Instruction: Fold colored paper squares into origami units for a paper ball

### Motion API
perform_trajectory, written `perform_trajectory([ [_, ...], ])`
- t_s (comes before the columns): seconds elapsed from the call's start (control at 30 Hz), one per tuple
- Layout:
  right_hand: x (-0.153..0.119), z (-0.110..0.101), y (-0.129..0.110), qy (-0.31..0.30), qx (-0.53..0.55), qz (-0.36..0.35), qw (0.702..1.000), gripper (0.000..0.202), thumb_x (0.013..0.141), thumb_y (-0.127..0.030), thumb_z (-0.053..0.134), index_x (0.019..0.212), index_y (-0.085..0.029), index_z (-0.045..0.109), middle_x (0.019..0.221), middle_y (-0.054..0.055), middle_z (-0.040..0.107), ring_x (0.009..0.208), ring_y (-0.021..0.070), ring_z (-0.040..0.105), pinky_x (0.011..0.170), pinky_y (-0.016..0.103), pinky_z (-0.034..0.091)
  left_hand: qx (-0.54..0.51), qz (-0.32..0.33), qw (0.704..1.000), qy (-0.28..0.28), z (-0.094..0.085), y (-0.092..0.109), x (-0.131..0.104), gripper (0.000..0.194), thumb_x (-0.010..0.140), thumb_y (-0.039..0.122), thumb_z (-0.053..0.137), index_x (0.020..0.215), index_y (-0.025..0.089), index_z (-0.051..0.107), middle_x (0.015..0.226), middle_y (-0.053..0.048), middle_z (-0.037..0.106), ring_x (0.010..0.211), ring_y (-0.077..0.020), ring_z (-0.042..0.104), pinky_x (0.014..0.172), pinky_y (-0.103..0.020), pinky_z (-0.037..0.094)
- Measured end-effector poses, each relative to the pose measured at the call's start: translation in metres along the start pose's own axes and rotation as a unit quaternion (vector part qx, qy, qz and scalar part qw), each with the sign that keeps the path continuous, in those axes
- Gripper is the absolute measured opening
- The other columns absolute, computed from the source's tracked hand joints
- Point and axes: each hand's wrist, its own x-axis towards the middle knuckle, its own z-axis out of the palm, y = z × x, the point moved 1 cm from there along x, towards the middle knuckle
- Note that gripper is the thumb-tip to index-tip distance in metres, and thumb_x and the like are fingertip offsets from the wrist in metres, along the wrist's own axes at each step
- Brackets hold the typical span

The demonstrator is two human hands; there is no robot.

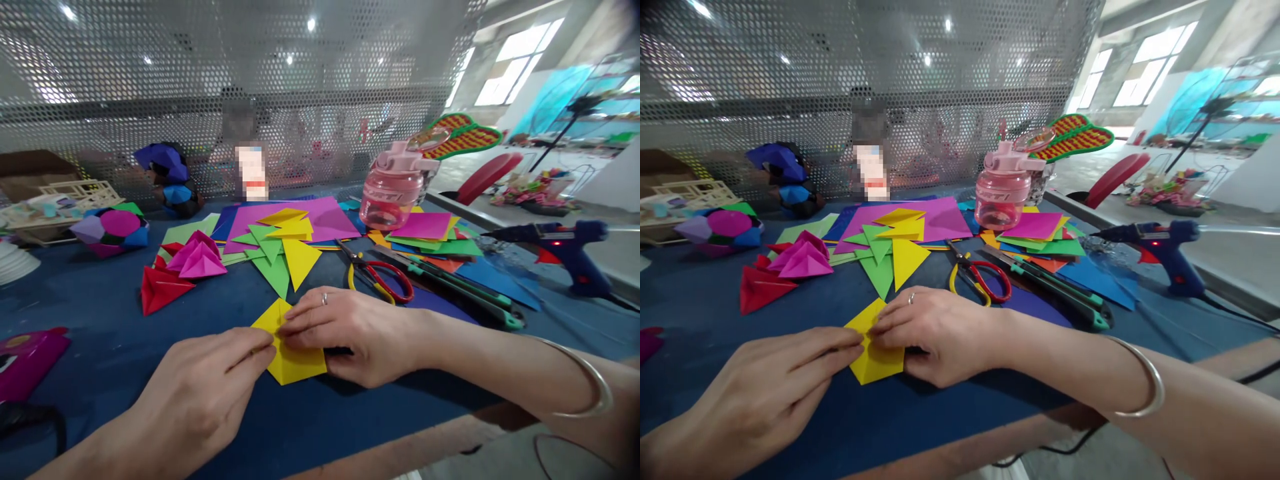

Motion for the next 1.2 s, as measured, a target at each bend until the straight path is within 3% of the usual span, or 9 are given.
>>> perform_trajectory([
  [0.23,0.000,-0.002,0.006,0.004,0.064,-0.027,0.998,0.009,0.091,-0.016,0.064,0.092,-0.012,0.071,0.104,0.012,0.075,0.105,0.0197,0.068,0.098,0.033,0.047,-0.057,0.024,0.998,0.009,-0.001,0.006,-0.002,0.033,0.087,0.003,0.044,0.097,0.018,0.072,0.089,-0.003,0.076,0.079,-0.0158,0.074,0.070,-0.024,0.060],
  [0.4,0.002,0.002,0.007,0.057,0.126,0.063,0.988,0.007,0.091,-0.014,0.064,0.091,-0.012,0.071,0.090,0.007,0.075,0.089,0.0154,0.068,0.082,0.026,0.051,-0.079,0.043,0.996,0.013,0.002,0.005,-0.007,0.029,0.087,0.005,0.045,0.100,0.015,0.069,0.095,-0.005,0.076,0.086,-0.0165,0.073,0.075,-0.024,0.059],
  [0.6,0.007,0.014,0.006,0.138,0.101,0.191,0.967,0.010,0.087,-0.024,0.071,0.082,-0.015,0.070,0.079,0.001,0.069,0.075,0.0122,0.061,0.069,0.021,0.046,-0.064,0.055,0.996,0.010,0.006,0.004,-0.010,0.033,0.087,0.006,0.040,0.104,0.015,0.066,0.099,-0.004,0.076,0.093,-0.0148,0.072,0.083,-0.023,0.056],
  [0.8,0.012,0.020,0.008,0.113,0.057,0.236,0.964,0.014,0.084,-0.025,0.074,0.077,-0.015,0.068,0.074,0.000,0.066,0.073,0.0127,0.056,0.068,0.023,0.040,-0.055,0.040,0.997,0.040,0.005,0.011,-0.004,0.030,0.089,0.006,0.039,0.090,0.015,0.067,0.085,-0.005,0.075,0.077,-0.0153,0.072,0.069,-0.024,0.056],
  [1.0,0.014,0.022,0.009,0.097,0.031,0.242,0.965,0.013,0.085,-0.025,0.073,0.077,-0.017,0.066,0.075,-0.002,0.067,0.074,0.0129,0.055,0.070,0.025,0.037,-0.056,0.042,0.997,0.020,-0.001,0.015,0.002,0.038,0.096,0.011,0.034,0.084,0.014,0.069,0.078,-0.006,0.074,0.070,-0.0171,0.071,0.061,-0.027,0.055],
  [1.2,0.016,0.023,0.007,0.070,-0.008,0.227,0.971,0.015,0.088,-0.027,0.070,0.079,-0.019,0.062,0.078,-0.004,0.066,0.077,0.0132,0.054,0.073,0.026,0.034,-0.051,0.021,0.998,0.002,-0.005,0.019,0.001,0.038,0.094,0.008,0.032,0.080,0.015,0.066,0.077,-0.006,0.072,0.069,-0.0180,0.069,0.060,-0.030,0.053],
])
